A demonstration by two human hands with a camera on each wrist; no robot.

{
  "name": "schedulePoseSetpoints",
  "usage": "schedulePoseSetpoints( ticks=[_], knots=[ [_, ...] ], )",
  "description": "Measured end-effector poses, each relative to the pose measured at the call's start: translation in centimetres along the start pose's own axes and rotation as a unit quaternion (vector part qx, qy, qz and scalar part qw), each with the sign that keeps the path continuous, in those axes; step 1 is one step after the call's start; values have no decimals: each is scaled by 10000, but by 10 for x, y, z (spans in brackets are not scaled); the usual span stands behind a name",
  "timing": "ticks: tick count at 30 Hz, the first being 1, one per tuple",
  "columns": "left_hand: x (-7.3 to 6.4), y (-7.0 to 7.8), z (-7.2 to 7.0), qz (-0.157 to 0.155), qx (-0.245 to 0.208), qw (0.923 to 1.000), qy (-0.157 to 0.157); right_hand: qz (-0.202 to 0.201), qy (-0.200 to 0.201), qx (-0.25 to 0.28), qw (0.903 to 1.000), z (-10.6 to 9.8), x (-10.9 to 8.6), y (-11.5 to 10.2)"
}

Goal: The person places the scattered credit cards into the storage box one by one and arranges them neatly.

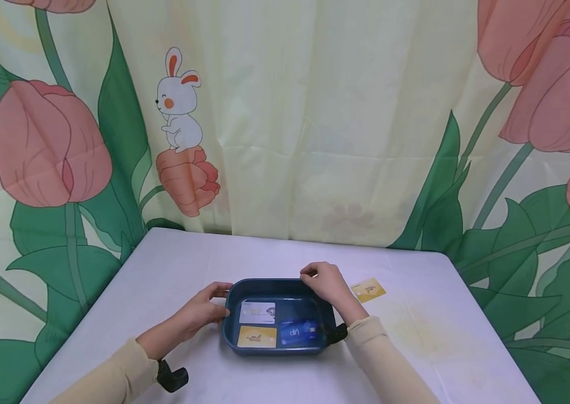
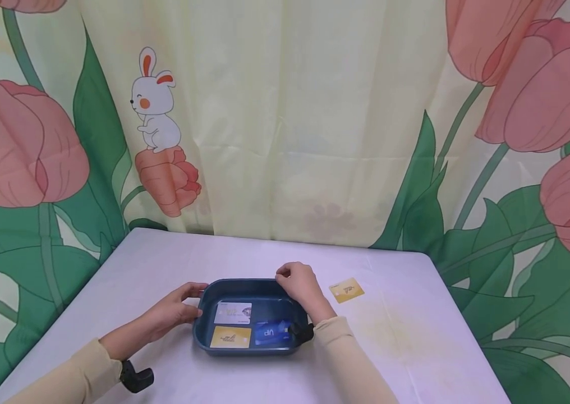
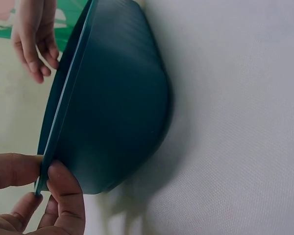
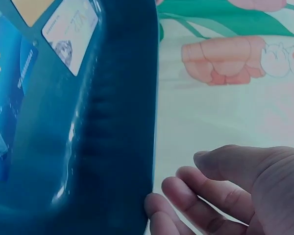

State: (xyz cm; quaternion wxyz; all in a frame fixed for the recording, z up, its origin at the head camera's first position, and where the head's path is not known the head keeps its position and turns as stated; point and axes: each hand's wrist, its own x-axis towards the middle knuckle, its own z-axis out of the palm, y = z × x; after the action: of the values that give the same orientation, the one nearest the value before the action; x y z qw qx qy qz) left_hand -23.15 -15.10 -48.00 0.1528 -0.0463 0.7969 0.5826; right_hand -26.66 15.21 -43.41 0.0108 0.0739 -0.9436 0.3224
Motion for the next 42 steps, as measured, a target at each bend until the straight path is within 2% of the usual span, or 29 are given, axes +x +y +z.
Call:
schedulePoseSetpoints(
  ticks=[4, 14, 27, 36, 42],
  knots=[
    [0, -2, -1, -5, 11, 10000, 0, 172, 33, -5, 9998, -7, 1, 5],
    [0, 0, -1, 46, 8, 10000, 23, 283, 234, -2, 9993, -25, 1, 23],
    [1, -1, -1, 29, 18, 10000, 39, 692, 233, -178, 9972, -38, 1, 58],
    [-1, 0, -1, -8, 78, 9999, 63, 1149, 170, -263, 9929, -41, -1, 89],
    [0, 1, 0, -2, 88, 10000, 45, 1396, 71, -303, 9897, -40, -1, 101]
  ],
)
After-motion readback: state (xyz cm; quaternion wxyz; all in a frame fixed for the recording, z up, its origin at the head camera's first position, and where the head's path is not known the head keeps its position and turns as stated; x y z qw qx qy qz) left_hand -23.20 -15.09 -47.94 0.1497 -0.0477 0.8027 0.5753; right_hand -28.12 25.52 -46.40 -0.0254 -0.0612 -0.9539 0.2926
